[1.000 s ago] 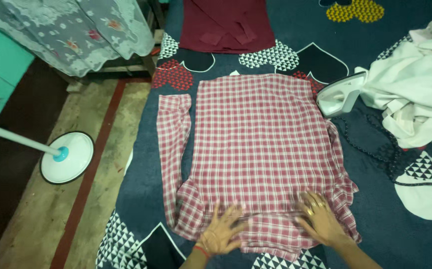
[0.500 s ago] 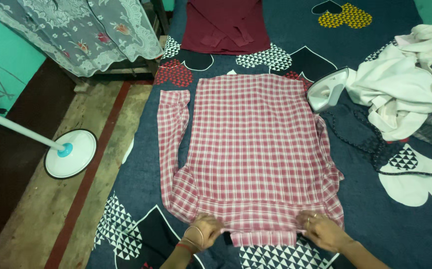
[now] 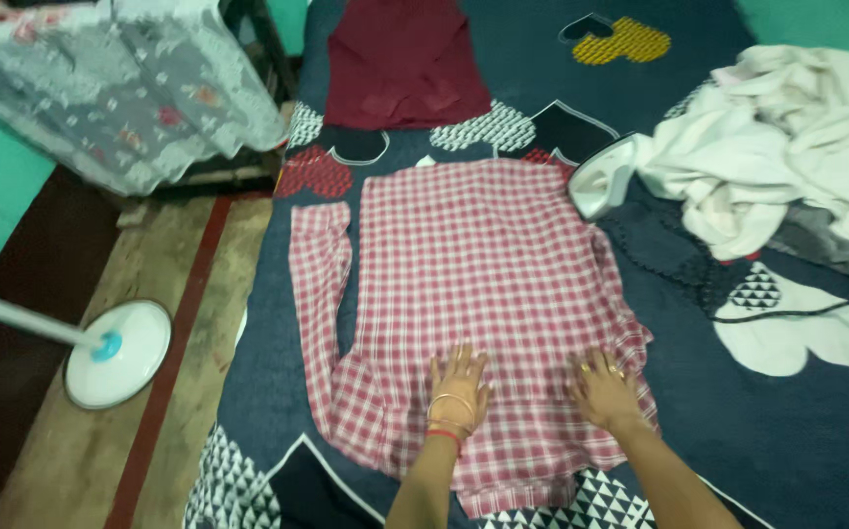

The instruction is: The person irons a maroon long-sleeved shirt and a red-and-white checkered shirt on a bed. They smooth the fabric, use a white iron to press the sleeves and body, and fold the shirts after ironing.

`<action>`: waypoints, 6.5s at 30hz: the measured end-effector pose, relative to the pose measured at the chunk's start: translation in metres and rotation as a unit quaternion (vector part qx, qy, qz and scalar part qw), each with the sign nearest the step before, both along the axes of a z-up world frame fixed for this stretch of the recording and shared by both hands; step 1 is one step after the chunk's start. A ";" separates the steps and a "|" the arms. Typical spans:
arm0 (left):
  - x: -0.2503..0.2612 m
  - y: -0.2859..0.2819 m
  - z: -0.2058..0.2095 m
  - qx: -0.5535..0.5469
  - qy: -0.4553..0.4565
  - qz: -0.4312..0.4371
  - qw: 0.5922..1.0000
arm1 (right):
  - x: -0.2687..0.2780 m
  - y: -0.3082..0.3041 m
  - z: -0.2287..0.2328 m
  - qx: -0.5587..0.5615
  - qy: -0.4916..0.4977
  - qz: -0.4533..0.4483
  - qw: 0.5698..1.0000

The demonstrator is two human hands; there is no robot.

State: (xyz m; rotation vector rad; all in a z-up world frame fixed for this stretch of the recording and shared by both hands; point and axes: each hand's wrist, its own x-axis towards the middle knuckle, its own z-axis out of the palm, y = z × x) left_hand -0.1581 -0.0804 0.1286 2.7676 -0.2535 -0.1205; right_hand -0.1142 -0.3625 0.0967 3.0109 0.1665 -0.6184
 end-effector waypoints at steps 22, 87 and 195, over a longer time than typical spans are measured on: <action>0.263 -0.160 0.011 -0.025 -0.111 0.013 0.993 | 0.264 -0.042 0.026 0.324 -0.280 -0.197 0.882; 0.171 0.163 -0.134 0.009 -0.131 0.252 0.959 | 0.404 0.343 -0.051 0.336 -0.084 -0.082 0.934; 0.179 0.163 -0.121 0.034 -0.074 0.262 0.962 | 0.296 0.053 -0.048 0.062 -0.182 -0.263 0.946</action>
